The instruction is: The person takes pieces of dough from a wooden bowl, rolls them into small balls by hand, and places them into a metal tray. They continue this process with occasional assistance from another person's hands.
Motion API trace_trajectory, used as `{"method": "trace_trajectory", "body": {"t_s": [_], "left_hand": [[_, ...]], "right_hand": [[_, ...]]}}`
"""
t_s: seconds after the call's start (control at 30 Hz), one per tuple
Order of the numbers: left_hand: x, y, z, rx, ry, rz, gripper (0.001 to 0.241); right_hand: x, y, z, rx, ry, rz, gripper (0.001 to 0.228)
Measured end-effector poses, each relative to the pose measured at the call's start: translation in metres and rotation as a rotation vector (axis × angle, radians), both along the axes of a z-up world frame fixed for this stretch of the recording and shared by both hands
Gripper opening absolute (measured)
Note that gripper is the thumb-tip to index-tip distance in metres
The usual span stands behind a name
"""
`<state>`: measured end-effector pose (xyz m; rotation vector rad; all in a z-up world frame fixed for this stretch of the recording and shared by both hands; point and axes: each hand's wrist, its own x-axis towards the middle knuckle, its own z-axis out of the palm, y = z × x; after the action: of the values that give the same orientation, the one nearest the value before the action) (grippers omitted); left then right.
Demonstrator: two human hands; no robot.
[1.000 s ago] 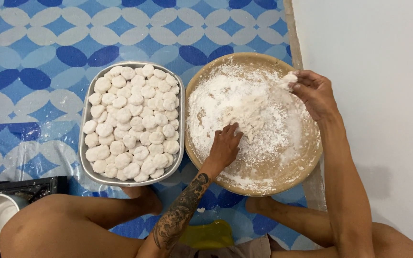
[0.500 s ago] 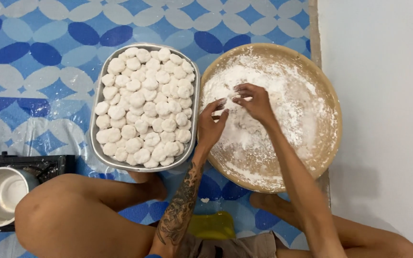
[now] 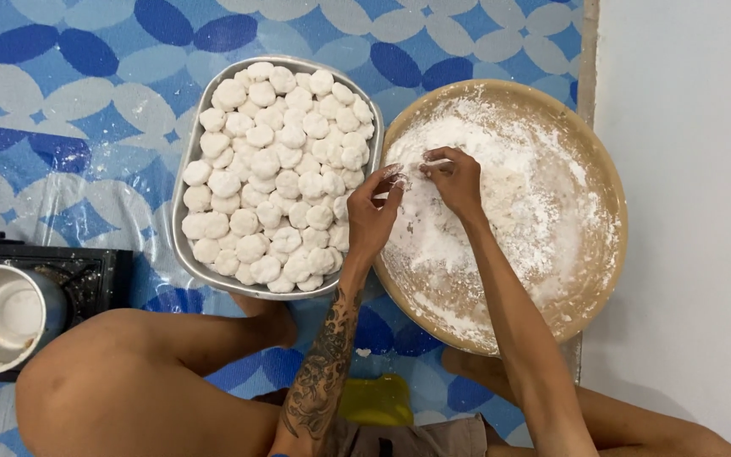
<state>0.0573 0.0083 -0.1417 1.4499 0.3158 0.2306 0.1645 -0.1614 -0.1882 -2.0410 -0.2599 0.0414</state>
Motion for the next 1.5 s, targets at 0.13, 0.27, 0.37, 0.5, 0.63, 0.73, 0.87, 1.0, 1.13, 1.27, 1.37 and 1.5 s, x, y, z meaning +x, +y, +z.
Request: {"method": "trace_trajectory", "body": {"t_s": [0.13, 0.27, 0.37, 0.5, 0.63, 0.73, 0.87, 1.0, 1.13, 1.27, 1.37, 1.5], "left_hand": [[0.002, 0.007, 0.003, -0.008, 0.012, 0.016, 0.033], [-0.001, 0.012, 0.007, -0.017, 0.020, 0.019, 0.035], [-0.002, 0.014, 0.012, -0.011, 0.008, 0.030, 0.036], [-0.003, 0.015, 0.009, 0.005, 0.005, 0.014, 0.036], [-0.008, 0.017, 0.016, -0.002, 0.003, 0.011, 0.036], [-0.008, 0.020, 0.018, -0.010, -0.002, 0.016, 0.035], [-0.010, 0.019, 0.020, -0.009, 0.012, 0.010, 0.037], [-0.008, 0.021, 0.022, -0.019, -0.001, 0.012, 0.035], [-0.005, 0.018, 0.019, -0.002, -0.007, 0.004, 0.036], [-0.005, 0.019, 0.023, -0.012, -0.002, 0.009, 0.034], [-0.005, 0.020, 0.019, -0.014, 0.001, 0.005, 0.034], [-0.005, 0.021, 0.016, -0.013, 0.002, 0.007, 0.034]], "right_hand": [[0.007, 0.009, -0.013, -0.305, -0.272, -0.030, 0.021], [0.002, 0.014, 0.009, -0.746, -0.459, 0.170, 0.008], [0.004, 0.013, 0.020, -0.821, -0.404, 0.258, 0.006], [0.026, 0.007, -0.017, -0.882, -0.226, 0.267, 0.006], [0.035, 0.010, 0.000, -0.729, -0.119, 0.228, 0.022], [0.047, 0.006, 0.007, -0.548, -0.047, 0.123, 0.034], [0.048, 0.012, 0.000, -0.535, -0.020, 0.088, 0.006], [0.052, 0.014, 0.018, -0.662, 0.012, 0.268, 0.040], [0.068, 0.003, -0.004, -0.632, -0.041, 0.251, 0.031], [0.061, 0.014, 0.033, -0.619, 0.022, 0.202, 0.029], [0.063, 0.016, 0.007, -0.699, -0.006, 0.120, 0.029], [0.055, 0.013, -0.014, -0.705, -0.119, -0.041, 0.023]]}}
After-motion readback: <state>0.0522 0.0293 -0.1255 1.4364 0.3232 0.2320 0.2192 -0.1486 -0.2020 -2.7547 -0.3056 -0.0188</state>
